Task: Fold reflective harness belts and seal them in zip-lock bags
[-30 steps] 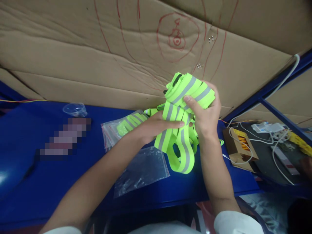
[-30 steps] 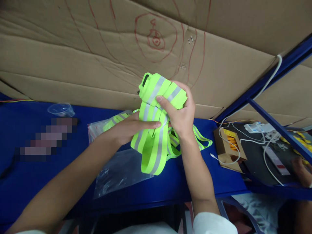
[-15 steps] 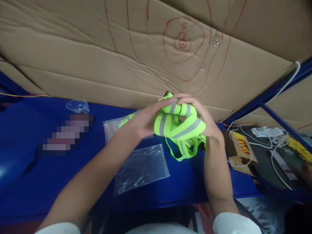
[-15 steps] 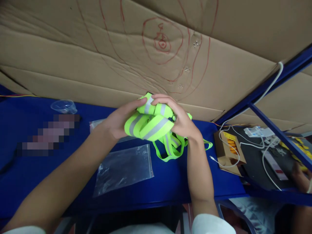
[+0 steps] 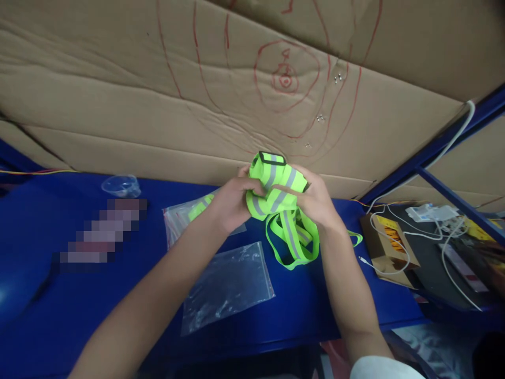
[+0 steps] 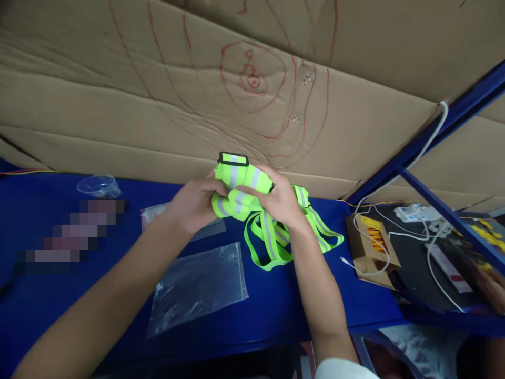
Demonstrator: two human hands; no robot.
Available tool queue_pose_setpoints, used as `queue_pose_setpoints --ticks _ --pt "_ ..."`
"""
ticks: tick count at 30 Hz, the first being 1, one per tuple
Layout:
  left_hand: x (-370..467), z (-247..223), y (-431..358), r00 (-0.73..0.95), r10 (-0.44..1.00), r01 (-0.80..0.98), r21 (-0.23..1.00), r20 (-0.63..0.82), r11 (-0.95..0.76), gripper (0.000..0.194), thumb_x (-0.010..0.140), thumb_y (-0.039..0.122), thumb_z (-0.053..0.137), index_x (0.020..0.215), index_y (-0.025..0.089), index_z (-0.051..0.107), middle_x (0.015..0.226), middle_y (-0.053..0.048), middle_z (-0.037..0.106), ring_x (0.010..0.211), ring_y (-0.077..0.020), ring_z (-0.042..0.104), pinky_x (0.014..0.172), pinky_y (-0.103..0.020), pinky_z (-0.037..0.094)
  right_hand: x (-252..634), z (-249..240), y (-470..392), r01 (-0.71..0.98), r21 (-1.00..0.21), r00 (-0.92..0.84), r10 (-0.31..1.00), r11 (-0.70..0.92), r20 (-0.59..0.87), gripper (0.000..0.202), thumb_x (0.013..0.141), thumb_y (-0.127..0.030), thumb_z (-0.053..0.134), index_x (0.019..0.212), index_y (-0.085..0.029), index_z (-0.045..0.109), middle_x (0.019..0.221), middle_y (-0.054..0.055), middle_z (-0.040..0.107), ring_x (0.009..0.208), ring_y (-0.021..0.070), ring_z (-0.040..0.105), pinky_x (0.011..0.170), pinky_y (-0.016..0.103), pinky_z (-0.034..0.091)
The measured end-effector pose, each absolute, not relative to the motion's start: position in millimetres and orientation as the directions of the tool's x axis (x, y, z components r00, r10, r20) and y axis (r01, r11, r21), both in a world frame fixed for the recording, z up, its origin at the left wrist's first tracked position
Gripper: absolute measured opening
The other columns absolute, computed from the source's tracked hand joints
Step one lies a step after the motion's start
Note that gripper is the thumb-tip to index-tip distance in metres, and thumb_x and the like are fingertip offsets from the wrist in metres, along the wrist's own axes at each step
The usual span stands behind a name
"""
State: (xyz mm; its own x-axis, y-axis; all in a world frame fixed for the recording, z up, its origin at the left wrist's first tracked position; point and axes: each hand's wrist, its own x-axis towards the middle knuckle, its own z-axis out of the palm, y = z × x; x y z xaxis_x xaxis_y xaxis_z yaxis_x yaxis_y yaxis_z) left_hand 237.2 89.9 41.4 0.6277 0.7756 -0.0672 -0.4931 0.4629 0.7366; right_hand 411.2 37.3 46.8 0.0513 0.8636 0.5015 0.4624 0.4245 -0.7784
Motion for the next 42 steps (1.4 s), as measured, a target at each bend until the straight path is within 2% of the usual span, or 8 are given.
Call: queue_pose_setpoints --ticks 6,9,11,17,19,22,28,42 --pt "235.3 46.0 87.5 0.775 0.631 -0.526 0.521 -0.031 0.672 0.029 0.087 0.033 0.061 0.111 0.019 0.068 0.105 -0.006 0.074 0.094 -0.0269 0.071 0.091 -0.052 0.06 418.5 43.6 41.3 0.71 -0.398 -0.133 0.665 0.581 0.735 0.036 0.093 -0.028 0.07 0.13 -0.029 0.068 0.134 0.005 0.069 0.127 0.0269 0.062 0.113 0.049 0.048" --pt "232.0 49.3 87.3 0.756 0.653 -0.537 0.524 -0.049 0.661 0.043 0.091 0.056 0.067 0.112 0.019 0.069 0.099 -0.006 0.074 0.093 -0.0274 0.071 0.089 -0.049 0.061 417.9 42.3 40.9 0.732 -0.302 -0.272 0.668 0.61 0.692 0.041 0.095 -0.017 0.059 0.133 -0.03 0.067 0.139 0.006 0.064 0.133 0.0269 0.057 0.115 0.051 0.045" --pt "232.7 47.7 88.2 0.717 0.694 -0.53 0.596 -0.066 0.603 0.043 0.089 0.056 0.073 0.108 0.018 0.07 0.097 -0.006 0.075 0.089 -0.0255 0.071 0.083 -0.041 0.061 415.6 43.4 38.1 0.725 -0.289 -0.344 0.692 0.625 0.634 0.046 0.095 -0.014 0.055 0.137 -0.031 0.064 0.144 0.007 0.059 0.139 0.0271 0.051 0.119 0.054 0.041" --pt "240.7 40.0 88.7 0.507 0.862 -0.56 0.768 0.021 0.311 0.033 0.08 0.028 0.086 0.109 0.018 0.071 0.101 -0.002 0.074 0.085 -0.0152 0.069 0.064 -0.024 0.056 404.0 47.2 32.8 0.551 -0.484 -0.364 0.717 0.68 0.594 0.033 0.102 -0.033 0.058 0.134 -0.03 0.064 0.155 0.008 0.049 0.153 0.0258 0.038 0.129 0.052 0.029" --pt "241.3 42.7 86.8 0.436 0.9 -0.591 0.764 0.03 0.26 0.044 0.075 0.025 0.089 0.114 0.021 0.068 0.101 0.0 0.075 0.086 -0.0154 0.07 0.068 -0.025 0.057 401.0 45.0 37.8 0.495 -0.573 -0.169 0.719 0.654 0.674 0.032 0.103 -0.043 0.058 0.132 -0.032 0.063 0.151 0.006 0.053 0.148 0.0235 0.045 0.127 0.049 0.033" --pt "240.8 48.5 81.6 0.424 0.903 -0.619 0.751 0.07 0.232 0.064 0.07 0.02 0.092 0.126 0.026 0.062 0.103 0.002 0.076 0.092 -0.0179 0.072 0.075 -0.028 0.058 399.8 39.0 45.9 0.368 -0.68 0.088 0.704 0.634 0.704 0.063 0.092 -0.059 0.069 0.146 -0.035 0.048 0.157 0.006 0.047 0.149 0.0243 0.044 0.126 0.047 0.037" --pt "239.7 52.5 72.7 0.539 0.817 -0.635 0.736 0.206 0.233 0.069 0.065 0.013 0.094 0.125 0.024 0.061 0.113 -0.002 0.075 0.115 -0.0236 0.07 0.105 -0.037 0.054 397.9 40.8 35.8 0.145 -0.913 0.09 0.914 0.38 0.395 0.067 0.09 -0.067 0.067 0.145 -0.034 0.049 0.143 0.004 0.062 0.14 0.0283 0.055 0.118 0.052 0.047" --pt "234.5 69.0 45.4 0.562 0.772 -0.549 0.832 0.295 0.082 0.064 0.069 0.013 0.092 0.125 0.029 0.064 0.118 0.001 0.072 0.135 -0.0316 0.06 0.106 -0.041 0.057 372.4 62.7 1.3 0.406 -0.793 0.249 0.78 0.455 0.575 0.048 0.09 -0.057 0.069 0.129 -0.03 0.06 0.127 0.003 0.068 0.12 0.0291 0.067 0.095 0.045 0.062"
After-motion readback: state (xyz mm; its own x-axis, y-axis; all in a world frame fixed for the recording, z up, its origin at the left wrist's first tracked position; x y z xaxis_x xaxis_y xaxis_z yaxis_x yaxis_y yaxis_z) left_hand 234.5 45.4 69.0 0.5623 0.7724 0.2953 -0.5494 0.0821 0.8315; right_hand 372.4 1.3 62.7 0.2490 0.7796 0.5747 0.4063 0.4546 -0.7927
